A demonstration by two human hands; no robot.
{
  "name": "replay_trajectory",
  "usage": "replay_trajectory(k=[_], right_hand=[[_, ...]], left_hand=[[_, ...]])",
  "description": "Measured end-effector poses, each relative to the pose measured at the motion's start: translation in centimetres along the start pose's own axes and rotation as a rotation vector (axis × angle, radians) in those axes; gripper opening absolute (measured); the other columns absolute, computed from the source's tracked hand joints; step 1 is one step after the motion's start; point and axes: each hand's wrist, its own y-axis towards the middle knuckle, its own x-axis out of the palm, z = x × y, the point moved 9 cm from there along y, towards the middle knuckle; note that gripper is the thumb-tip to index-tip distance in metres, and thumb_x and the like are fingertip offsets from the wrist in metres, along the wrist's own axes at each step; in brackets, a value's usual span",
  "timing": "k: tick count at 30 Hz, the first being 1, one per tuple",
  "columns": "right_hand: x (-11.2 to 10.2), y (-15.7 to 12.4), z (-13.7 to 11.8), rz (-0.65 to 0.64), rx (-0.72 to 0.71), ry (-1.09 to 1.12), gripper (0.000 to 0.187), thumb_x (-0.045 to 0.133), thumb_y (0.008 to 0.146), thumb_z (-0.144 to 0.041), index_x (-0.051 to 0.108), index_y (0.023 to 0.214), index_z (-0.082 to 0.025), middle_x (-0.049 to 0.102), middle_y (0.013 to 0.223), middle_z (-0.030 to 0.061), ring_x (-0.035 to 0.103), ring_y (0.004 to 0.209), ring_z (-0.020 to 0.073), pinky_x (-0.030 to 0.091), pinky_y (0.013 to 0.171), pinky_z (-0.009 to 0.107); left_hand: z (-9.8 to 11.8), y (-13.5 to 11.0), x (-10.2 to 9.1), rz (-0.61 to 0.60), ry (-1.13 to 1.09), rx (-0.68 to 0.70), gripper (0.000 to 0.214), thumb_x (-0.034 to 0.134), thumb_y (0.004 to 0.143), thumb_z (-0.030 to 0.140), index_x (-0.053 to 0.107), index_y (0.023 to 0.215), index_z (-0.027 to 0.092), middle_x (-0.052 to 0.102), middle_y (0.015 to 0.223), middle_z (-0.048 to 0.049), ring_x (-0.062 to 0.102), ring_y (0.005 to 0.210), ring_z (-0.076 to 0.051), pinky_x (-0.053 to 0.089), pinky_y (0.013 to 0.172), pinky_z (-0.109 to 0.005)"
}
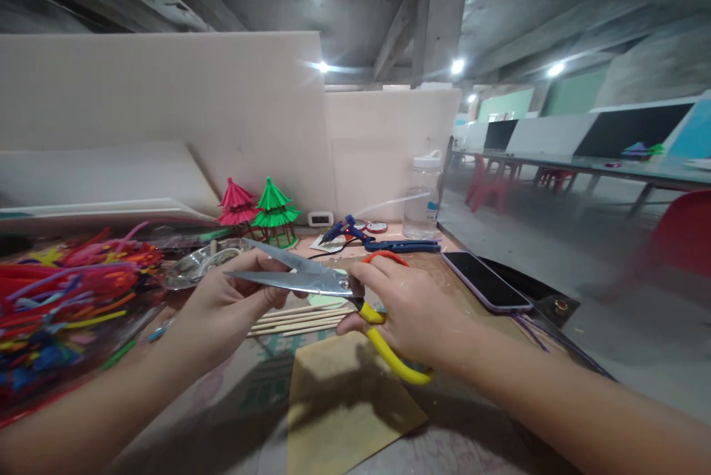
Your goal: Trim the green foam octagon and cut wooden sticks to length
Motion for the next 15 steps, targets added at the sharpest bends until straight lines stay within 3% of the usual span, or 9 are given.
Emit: replay_trajectory(k=[7,10,15], right_hand=[[-0.01,-0.08,0.29,-0.005,-0.002,0.046,0.050,0.063,0.084,-0.054,0.057,0.124,-0.024,0.068,0.100,0.0074,0.063,0.093,0.0239,0.047,0.077,0.034],[-0.21,0.18,0.16,0.004,0.028,0.091,0.054,0.067,0.081,-0.052,0.054,0.127,-0.026,0.067,0.105,0.0070,0.062,0.098,0.0254,0.047,0.080,0.035],[-0.41,0.46,-0.07,0.045,0.019,0.125,0.061,0.069,0.078,-0.055,0.051,0.127,-0.022,0.064,0.106,0.0090,0.060,0.089,0.0245,0.047,0.075,0.036]], left_hand=[[-0.12,-0.29,0.19,-0.030,0.003,0.005,0.009,0.060,0.090,0.026,0.066,0.086,0.021,0.068,0.081,0.0011,0.060,0.076,-0.011,0.045,0.067,-0.020],[0.14,0.03,0.02,-0.027,0.003,0.026,0.011,0.060,0.090,0.029,0.066,0.087,0.020,0.068,0.080,-0.0001,0.060,0.075,-0.012,0.046,0.067,-0.021],[0.26,0.36,-0.27,0.014,-0.064,0.034,0.007,0.066,0.086,0.026,0.064,0.087,0.019,0.068,0.085,-0.0008,0.063,0.081,-0.014,0.049,0.072,-0.023]])
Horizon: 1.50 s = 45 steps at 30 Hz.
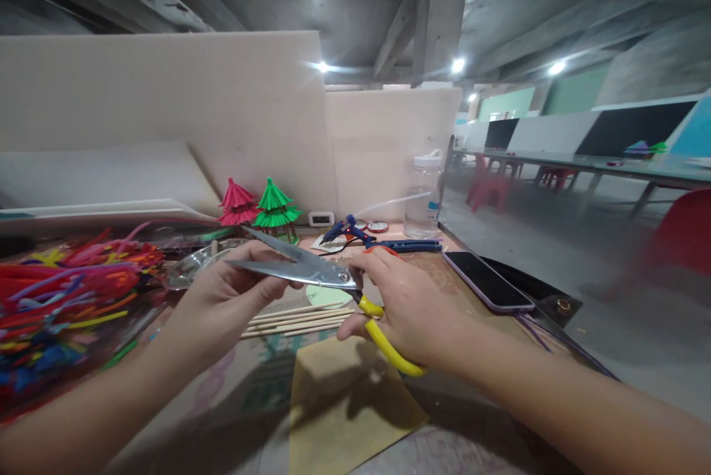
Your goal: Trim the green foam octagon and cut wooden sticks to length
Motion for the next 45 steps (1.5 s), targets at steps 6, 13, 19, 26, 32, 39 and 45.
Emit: replay_trajectory(k=[6,13,19,26,32,39,45], right_hand=[[0.3,-0.1,0.1,-0.023,-0.032,0.011,0.062,0.065,0.081,-0.056,0.048,0.131,-0.023,0.062,0.114,0.0103,0.058,0.096,0.0257,0.047,0.078,0.037],[0.1,-0.4,0.1,-0.017,-0.030,-0.054,0.060,0.062,0.081,-0.060,0.052,0.130,-0.025,0.066,0.104,0.0081,0.061,0.092,0.0250,0.047,0.075,0.035],[-0.2,-0.4,0.1,0.022,-0.045,-0.110,0.060,0.063,0.080,-0.061,0.054,0.127,-0.025,0.065,0.097,0.0072,0.060,0.086,0.0239,0.045,0.068,0.032],[-0.3,-0.3,-0.4,0.035,-0.094,-0.060,0.067,0.058,0.080,-0.066,0.048,0.132,-0.024,0.061,0.106,0.0106,0.057,0.095,0.0267,0.047,0.076,0.037],[-0.1,-0.2,-0.3,-0.002,-0.086,-0.064,0.060,0.060,0.083,-0.060,0.051,0.130,-0.025,0.065,0.106,0.0094,0.059,0.095,0.0261,0.046,0.079,0.037],[0.2,-0.3,0.9,-0.031,0.012,-0.092,0.054,0.063,0.080,-0.060,0.060,0.121,-0.026,0.068,0.086,0.0036,0.060,0.073,0.0197,0.043,0.065,0.029],[1.8,-0.1,8.4,0.065,0.276,-0.165,0.049,0.059,0.084,-0.057,0.059,0.115,-0.020,0.066,0.087,0.0053,0.059,0.070,0.0207,0.040,0.060,0.029]], left_hand=[[0.0,-0.1,-0.4,0.051,0.071,-0.007,0.005,0.068,0.082,0.023,0.064,0.082,0.020,0.070,0.086,0.0008,0.064,0.080,-0.014,0.051,0.071,-0.023],[0.1,-0.2,-0.1,0.011,0.095,0.000,0.006,0.064,0.086,0.025,0.068,0.085,0.021,0.070,0.087,0.0000,0.065,0.082,-0.014,0.052,0.075,-0.024],[-0.7,-0.3,-0.1,-0.004,0.047,-0.023,0.012,0.065,0.086,0.031,0.067,0.087,0.019,0.070,0.089,-0.0034,0.065,0.084,-0.017,0.053,0.078,-0.029],[0.7,-0.4,-0.2,0.013,0.098,0.045,0.010,0.064,0.084,0.015,0.068,0.084,0.023,0.070,0.086,0.0023,0.064,0.080,-0.012,0.051,0.075,-0.022],[1.1,-0.4,-0.1,0.024,0.105,0.047,0.011,0.064,0.084,0.015,0.069,0.085,0.025,0.070,0.086,0.0044,0.064,0.081,-0.010,0.049,0.073,-0.019],[0.2,-0.1,0.1,-0.045,0.148,0.024,0.016,0.056,0.092,0.031,0.067,0.085,0.020,0.068,0.082,0.0000,0.059,0.076,-0.012,0.045,0.071,-0.023],[-2.4,0.8,-0.4,-0.044,0.415,0.074,0.031,0.043,0.098,0.034,0.066,0.088,0.016,0.064,0.074,-0.0029,0.056,0.072,-0.014,0.044,0.068,-0.026]])
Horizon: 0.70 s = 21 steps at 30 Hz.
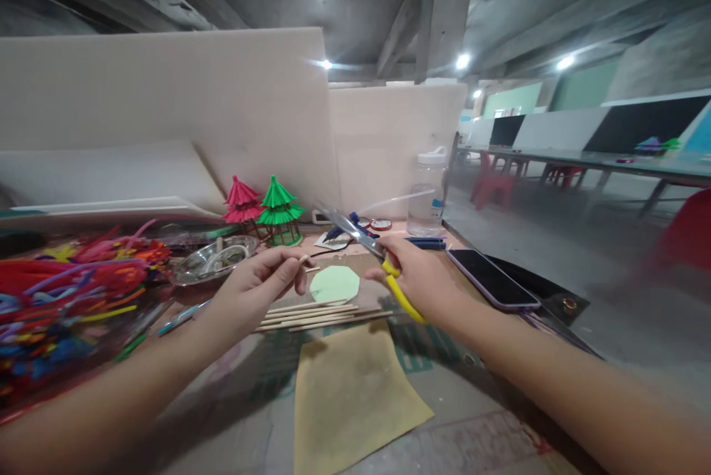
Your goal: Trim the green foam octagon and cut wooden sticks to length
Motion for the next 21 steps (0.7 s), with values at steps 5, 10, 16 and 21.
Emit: replay_trajectory(k=[5,10,16,21], right_hand=[[2.8,0.6,5.0,0.080,-0.032,-0.130,0.033,0.062,0.085,-0.039,0.059,0.110,-0.017,0.064,0.100,0.0119,0.060,0.090,0.0271,0.045,0.075,0.035],[4.6,0.8,7.5,0.017,0.052,-0.157,0.036,0.061,0.084,-0.037,0.059,0.113,-0.016,0.065,0.103,0.0125,0.061,0.093,0.0288,0.046,0.076,0.036],[4.9,0.8,6.8,-0.037,-0.007,-0.190,0.042,0.063,0.082,-0.037,0.058,0.118,-0.015,0.065,0.105,0.0126,0.061,0.093,0.0281,0.046,0.075,0.035],[4.7,0.8,6.1,-0.043,-0.024,-0.185,0.042,0.062,0.082,-0.049,0.061,0.109,-0.016,0.065,0.099,0.0119,0.061,0.089,0.0275,0.044,0.069,0.034]], left_hand=[[-1.4,-1.6,3.2,-0.088,0.420,0.315,0.021,0.044,0.095,0.024,0.064,0.097,0.016,0.068,0.085,-0.0064,0.060,0.078,-0.018,0.045,0.071,-0.029],[-1.9,-2.7,4.4,-0.096,0.490,0.400,0.017,0.041,0.096,0.020,0.058,0.096,0.017,0.065,0.086,-0.0062,0.059,0.083,-0.019,0.045,0.073,-0.029],[-2.0,-2.2,3.7,-0.079,0.411,0.341,0.019,0.038,0.097,0.025,0.053,0.088,0.017,0.057,0.080,-0.0040,0.054,0.077,-0.017,0.042,0.071,-0.029],[-1.9,-2.2,3.6,-0.090,0.365,0.346,0.019,0.037,0.096,0.025,0.051,0.085,0.018,0.055,0.079,-0.0040,0.051,0.076,-0.018,0.040,0.070,-0.031]])
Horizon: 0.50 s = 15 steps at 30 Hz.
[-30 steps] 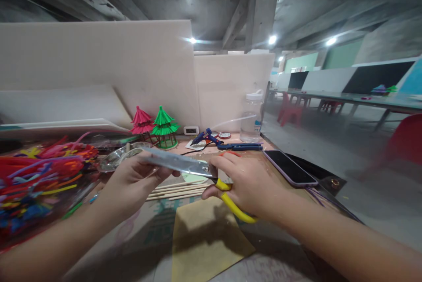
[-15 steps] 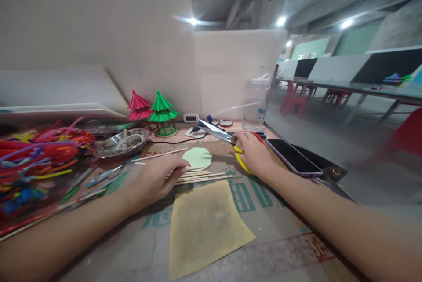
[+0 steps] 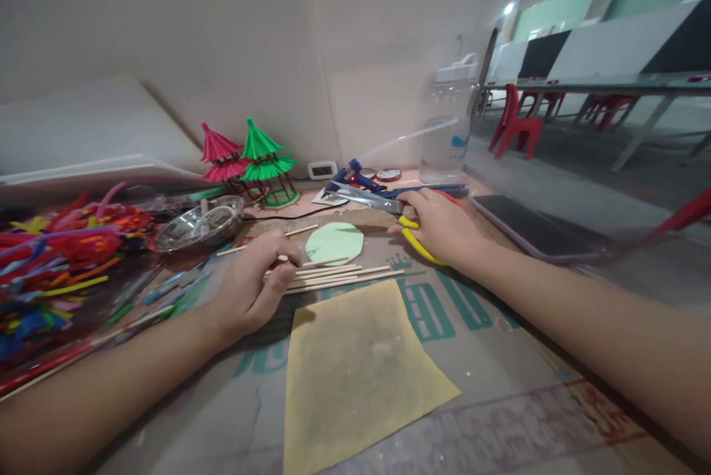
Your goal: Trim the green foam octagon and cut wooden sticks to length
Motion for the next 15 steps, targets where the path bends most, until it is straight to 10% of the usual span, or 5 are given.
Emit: replay_trajectory(k=[15], right_hand=[[0.3,0.0,0.1,-0.014,0.008,0.016,0.050,0.063,0.080,-0.053,0.061,0.114,-0.015,0.066,0.105,0.0141,0.062,0.090,0.0285,0.046,0.073,0.035]], left_hand=[[1.2,0.2,0.1,0.034,0.239,0.092,0.022,0.055,0.085,0.022,0.045,0.066,0.020,0.046,0.065,-0.0004,0.043,0.065,-0.017,0.032,0.060,-0.030]])
